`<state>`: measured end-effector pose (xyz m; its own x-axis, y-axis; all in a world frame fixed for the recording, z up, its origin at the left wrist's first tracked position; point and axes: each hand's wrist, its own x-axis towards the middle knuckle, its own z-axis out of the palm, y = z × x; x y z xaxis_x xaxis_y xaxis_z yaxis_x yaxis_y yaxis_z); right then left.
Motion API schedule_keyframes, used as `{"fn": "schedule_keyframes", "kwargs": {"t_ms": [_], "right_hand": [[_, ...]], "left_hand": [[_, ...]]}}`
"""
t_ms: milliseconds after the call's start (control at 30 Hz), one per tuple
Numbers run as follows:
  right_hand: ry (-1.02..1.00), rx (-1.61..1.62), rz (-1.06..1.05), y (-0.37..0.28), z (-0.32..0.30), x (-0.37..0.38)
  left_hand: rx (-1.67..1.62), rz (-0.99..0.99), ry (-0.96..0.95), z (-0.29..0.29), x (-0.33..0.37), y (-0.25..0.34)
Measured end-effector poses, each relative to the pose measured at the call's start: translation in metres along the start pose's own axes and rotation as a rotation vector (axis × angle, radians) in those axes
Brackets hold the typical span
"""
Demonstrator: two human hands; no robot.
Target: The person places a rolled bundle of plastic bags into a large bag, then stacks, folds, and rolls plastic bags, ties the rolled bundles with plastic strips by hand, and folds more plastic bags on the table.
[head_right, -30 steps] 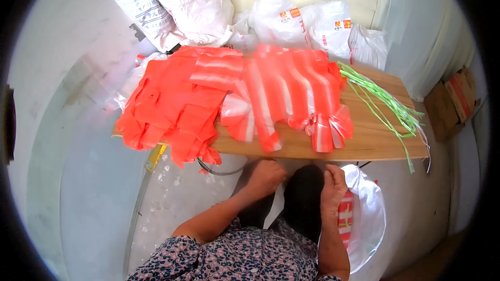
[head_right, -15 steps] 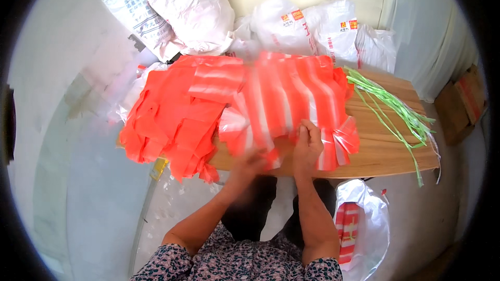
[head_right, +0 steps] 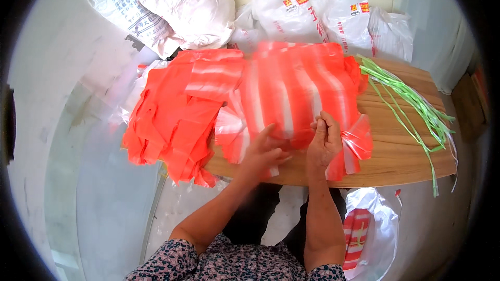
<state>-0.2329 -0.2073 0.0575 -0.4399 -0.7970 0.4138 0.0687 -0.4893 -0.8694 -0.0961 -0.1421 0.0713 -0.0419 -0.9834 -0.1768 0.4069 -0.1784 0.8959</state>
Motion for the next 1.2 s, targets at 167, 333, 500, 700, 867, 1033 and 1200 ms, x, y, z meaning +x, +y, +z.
{"fn": "schedule_keyframes", "kwargs": {"t_ms": [167, 333, 500, 700, 867, 1033, 1200], "right_hand": [[-0.05, -0.074, -0.072, 0.001, 0.004, -0.008], [-0.017, -0.02, 0.036, 0.0, -0.003, -0.002], [-0.02, -0.044, 0.159, 0.003, -0.015, 0.0], [-0.111, -0.043, 0.235, 0.016, -0.026, -0.002], [-0.544, -0.467, 0.299, 0.024, -0.038, 0.002], [-0.458, -0.326, 0.536, 0.002, -0.035, 0.002], [-0.361, -0.116, 0.715, -0.007, -0.029, -0.001]], "left_hand": [[-0.001, 0.1, 0.032, -0.015, 0.015, -0.002], [0.008, -0.001, -0.02, -0.01, 0.017, 0.009], [0.355, 0.233, 0.061, -0.014, 0.027, 0.025], [0.406, 0.246, 0.091, -0.027, 0.049, 0.038], [0.398, 0.292, 0.155, -0.027, 0.048, 0.052], [0.452, 0.321, 0.255, -0.018, 0.027, 0.042], [0.846, 0.636, 0.452, -0.022, 0.003, -0.003]]}}
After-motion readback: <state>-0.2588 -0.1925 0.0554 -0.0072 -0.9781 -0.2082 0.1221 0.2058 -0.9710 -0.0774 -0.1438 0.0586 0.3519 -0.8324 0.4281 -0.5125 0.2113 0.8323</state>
